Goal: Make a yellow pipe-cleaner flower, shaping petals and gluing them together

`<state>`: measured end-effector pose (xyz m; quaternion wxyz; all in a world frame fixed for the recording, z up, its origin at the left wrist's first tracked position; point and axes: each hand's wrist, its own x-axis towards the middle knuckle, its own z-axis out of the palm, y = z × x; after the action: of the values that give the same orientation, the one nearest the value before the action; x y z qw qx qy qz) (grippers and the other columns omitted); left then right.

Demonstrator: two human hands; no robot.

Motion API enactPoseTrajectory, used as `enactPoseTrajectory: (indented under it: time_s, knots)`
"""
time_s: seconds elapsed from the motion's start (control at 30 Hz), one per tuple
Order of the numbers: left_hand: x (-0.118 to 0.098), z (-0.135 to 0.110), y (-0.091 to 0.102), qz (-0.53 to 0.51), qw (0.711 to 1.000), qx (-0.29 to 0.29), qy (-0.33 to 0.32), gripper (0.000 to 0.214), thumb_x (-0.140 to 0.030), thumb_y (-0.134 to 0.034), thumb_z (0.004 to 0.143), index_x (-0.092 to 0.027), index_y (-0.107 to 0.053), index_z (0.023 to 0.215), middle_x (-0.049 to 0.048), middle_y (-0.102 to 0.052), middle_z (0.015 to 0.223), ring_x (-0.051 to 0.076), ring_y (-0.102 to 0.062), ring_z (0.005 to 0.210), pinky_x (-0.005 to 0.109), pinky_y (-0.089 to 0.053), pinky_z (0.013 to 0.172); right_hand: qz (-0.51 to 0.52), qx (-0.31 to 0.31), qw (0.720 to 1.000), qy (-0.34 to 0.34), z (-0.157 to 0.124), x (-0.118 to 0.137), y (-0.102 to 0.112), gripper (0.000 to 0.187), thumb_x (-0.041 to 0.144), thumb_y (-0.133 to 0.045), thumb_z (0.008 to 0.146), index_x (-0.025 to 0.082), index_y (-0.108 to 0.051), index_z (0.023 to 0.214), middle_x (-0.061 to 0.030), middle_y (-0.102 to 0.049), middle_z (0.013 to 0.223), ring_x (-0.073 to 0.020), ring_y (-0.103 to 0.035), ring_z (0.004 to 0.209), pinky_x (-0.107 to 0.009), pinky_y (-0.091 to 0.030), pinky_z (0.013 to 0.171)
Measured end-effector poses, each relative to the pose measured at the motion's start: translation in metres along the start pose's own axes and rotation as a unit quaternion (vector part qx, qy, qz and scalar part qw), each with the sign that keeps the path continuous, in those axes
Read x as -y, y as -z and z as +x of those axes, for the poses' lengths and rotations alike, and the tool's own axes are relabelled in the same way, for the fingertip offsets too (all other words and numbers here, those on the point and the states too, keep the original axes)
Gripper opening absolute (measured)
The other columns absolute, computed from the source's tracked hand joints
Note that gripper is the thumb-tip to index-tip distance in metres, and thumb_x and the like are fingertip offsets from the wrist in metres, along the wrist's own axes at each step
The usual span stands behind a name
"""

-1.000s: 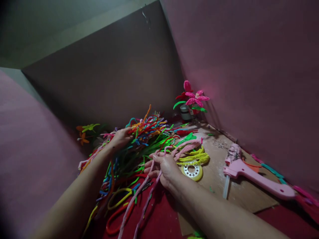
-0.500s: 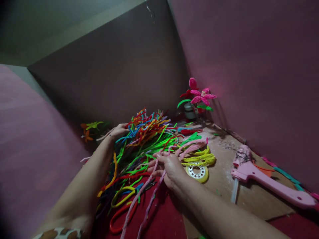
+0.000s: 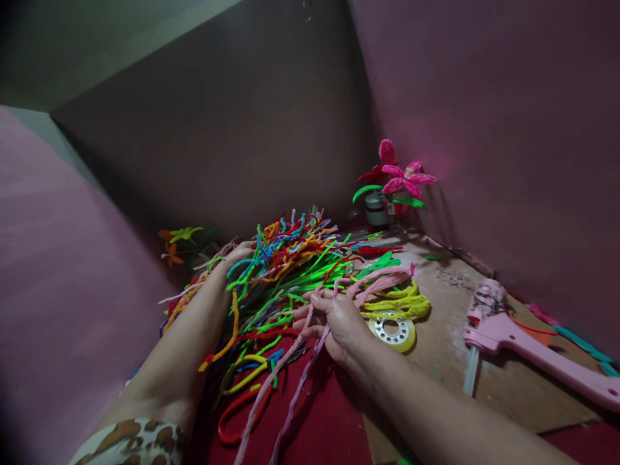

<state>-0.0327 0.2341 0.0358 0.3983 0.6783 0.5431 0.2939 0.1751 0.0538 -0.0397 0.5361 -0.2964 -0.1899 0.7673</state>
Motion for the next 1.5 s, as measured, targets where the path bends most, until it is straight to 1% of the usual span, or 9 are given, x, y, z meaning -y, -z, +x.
enactPoseTrajectory:
  time_s: [0.17,0.33,0.53,0.67,0.73,0.9,1.07,1.33,1.5]
  knots:
    - [0.003,0.002,-0.001,-0.003,1.000,0.006,0.000,0.041,-0.021,-0.068,0.045,-0.008,-0.065,0.083,0.0033,-0.066,0.060,0.019,-0.061,0.056,0.029,-0.048,0.058,-0.005,0.004,1.000,0.006,-0.001,0.000,0.000,0.008,0.011,-0.043,0.082,0.011,-0.051,0.083,-0.0060,-0.063,0.053,-0.0152,-0.062,0.043,-0.018,-0.046,0.034]
    - [0.004,0.004,-0.002,-0.008,1.000,0.004,-0.013,0.049,-0.026,-0.072,0.043,-0.008,-0.064,0.088,0.0033,-0.066,0.059,0.019,-0.061,0.055,0.030,-0.048,0.059,-0.012,0.001,1.000,0.008,-0.003,0.001,-0.002,0.008,0.010,-0.042,0.082,0.011,-0.050,0.082,-0.0063,-0.064,0.053,-0.0150,-0.061,0.042,-0.018,-0.046,0.034]
    - [-0.002,0.003,0.000,0.007,1.000,0.002,-0.023,0.053,-0.028,-0.075,0.044,-0.009,-0.063,0.093,0.0023,-0.067,0.062,0.017,-0.061,0.056,0.029,-0.048,0.057,-0.018,-0.002,1.000,0.002,-0.003,-0.001,0.000,0.007,0.011,-0.043,0.082,0.012,-0.050,0.083,-0.0062,-0.064,0.054,-0.0149,-0.061,0.042,-0.018,-0.046,0.034]
    - [-0.004,0.003,0.004,0.006,0.999,0.011,-0.030,0.057,-0.030,-0.077,0.042,-0.009,-0.063,0.094,0.0029,-0.067,0.065,0.018,-0.061,0.059,0.031,-0.049,0.061,-0.021,-0.006,1.000,0.004,-0.003,-0.001,0.000,0.007,0.011,-0.043,0.082,0.011,-0.050,0.083,-0.0054,-0.063,0.052,-0.0150,-0.061,0.042,-0.019,-0.046,0.034]
    - [-0.003,0.004,0.005,-0.001,0.999,0.014,-0.035,0.059,-0.032,-0.077,0.042,-0.010,-0.063,0.095,0.0035,-0.068,0.067,0.020,-0.062,0.062,0.033,-0.049,0.063,-0.020,-0.017,1.000,0.010,-0.003,-0.001,-0.001,0.007,0.011,-0.042,0.082,0.012,-0.050,0.082,-0.0047,-0.062,0.051,-0.0145,-0.060,0.041,-0.018,-0.045,0.034]
    - [-0.001,0.006,0.002,-0.014,0.999,0.017,-0.041,0.062,-0.033,-0.078,0.037,-0.009,-0.064,0.093,0.0045,-0.068,0.070,0.021,-0.063,0.069,0.034,-0.049,0.069,-0.021,-0.075,0.997,0.031,-0.003,0.001,-0.001,0.008,0.010,-0.042,0.082,0.011,-0.050,0.083,-0.0018,-0.059,0.047,-0.0126,-0.057,0.036,-0.017,-0.043,0.031]
    - [-0.004,0.002,-0.003,-0.017,0.999,0.010,-0.047,0.057,-0.034,-0.077,0.039,-0.010,-0.064,0.089,0.0035,-0.068,0.070,0.021,-0.062,0.072,0.033,-0.048,0.070,-0.041,-0.097,0.994,0.034,-0.003,-0.001,0.000,0.008,0.010,-0.044,0.081,0.010,-0.051,0.084,-0.0006,-0.057,0.045,-0.0116,-0.055,0.035,-0.016,-0.040,0.028]
    - [-0.005,0.003,-0.001,0.010,0.999,-0.001,-0.045,0.042,-0.026,-0.075,0.044,-0.010,-0.064,0.082,-0.0008,-0.063,0.059,0.014,-0.058,0.056,0.029,-0.047,0.061,-0.060,-0.116,0.991,0.031,-0.004,-0.001,-0.002,0.010,0.007,-0.042,0.079,0.010,-0.051,0.080,-0.0008,-0.057,0.046,-0.0106,-0.054,0.034,-0.015,-0.039,0.029]
    - [-0.011,-0.003,0.000,0.025,0.998,-0.007,-0.049,0.037,-0.021,-0.072,0.048,-0.012,-0.064,0.083,-0.0034,-0.061,0.056,0.012,-0.055,0.050,0.025,-0.045,0.056,-0.068,-0.098,0.993,0.021,-0.004,-0.003,-0.001,0.009,0.008,-0.042,0.079,0.011,-0.051,0.078,-0.0010,-0.057,0.046,-0.0119,-0.055,0.035,-0.017,-0.039,0.028]
